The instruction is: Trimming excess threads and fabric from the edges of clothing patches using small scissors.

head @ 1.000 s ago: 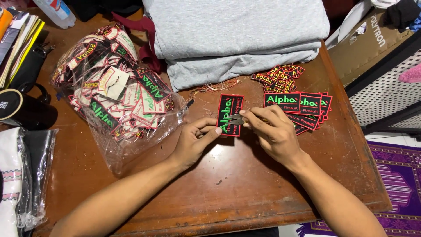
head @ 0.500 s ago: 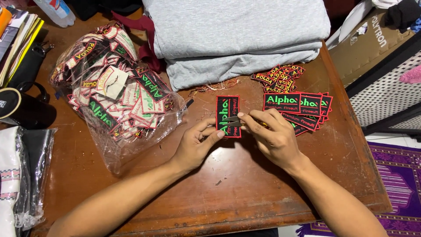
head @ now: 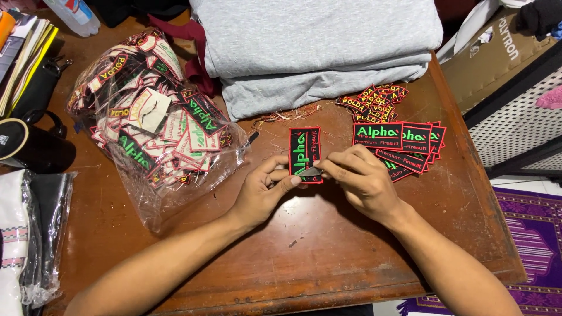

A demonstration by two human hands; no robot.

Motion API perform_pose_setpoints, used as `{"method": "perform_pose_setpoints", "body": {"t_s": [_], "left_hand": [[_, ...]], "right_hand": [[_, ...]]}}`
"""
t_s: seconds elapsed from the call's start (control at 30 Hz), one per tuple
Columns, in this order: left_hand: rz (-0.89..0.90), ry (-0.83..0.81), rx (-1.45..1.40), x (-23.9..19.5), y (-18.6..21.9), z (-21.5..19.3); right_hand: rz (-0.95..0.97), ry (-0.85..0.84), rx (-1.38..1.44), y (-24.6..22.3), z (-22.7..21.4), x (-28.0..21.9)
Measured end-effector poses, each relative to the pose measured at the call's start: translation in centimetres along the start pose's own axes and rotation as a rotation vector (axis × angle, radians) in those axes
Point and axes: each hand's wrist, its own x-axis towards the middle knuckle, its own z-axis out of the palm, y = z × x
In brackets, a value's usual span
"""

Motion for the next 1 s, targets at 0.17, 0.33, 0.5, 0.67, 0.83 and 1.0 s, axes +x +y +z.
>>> {"method": "perform_pose_setpoints", "body": {"t_s": [0.17,0.33,0.5,0.67,0.83,1.0], "left_hand": [[0.0,-0.002,-0.012,0.1,0.2,0.1],[0.017,0.014,0.0,0.3,0.6,0.3],[0.031,0.043,-0.001,0.0,0.2,0.4],[0.049,0.057,0.027,0.1,0.0,0.2],[0.049,0.066,0.028,0.0,-0.3,0.1],[0.047,0.074,0.041,-0.1,-0.3,0.1]], "right_hand": [[0.027,0.025,-0.035,0.5,-0.4,0.2],[0.037,-0.008,-0.047,0.1,-0.6,0.6],[0.043,-0.021,-0.043,-0.2,-0.5,0.6],[0.041,-0.002,-0.063,-0.2,-0.6,0.5],[0.034,0.009,-0.079,-0.2,-0.6,0.5],[0.036,0.01,-0.069,-0.2,-0.5,0.4]]}}
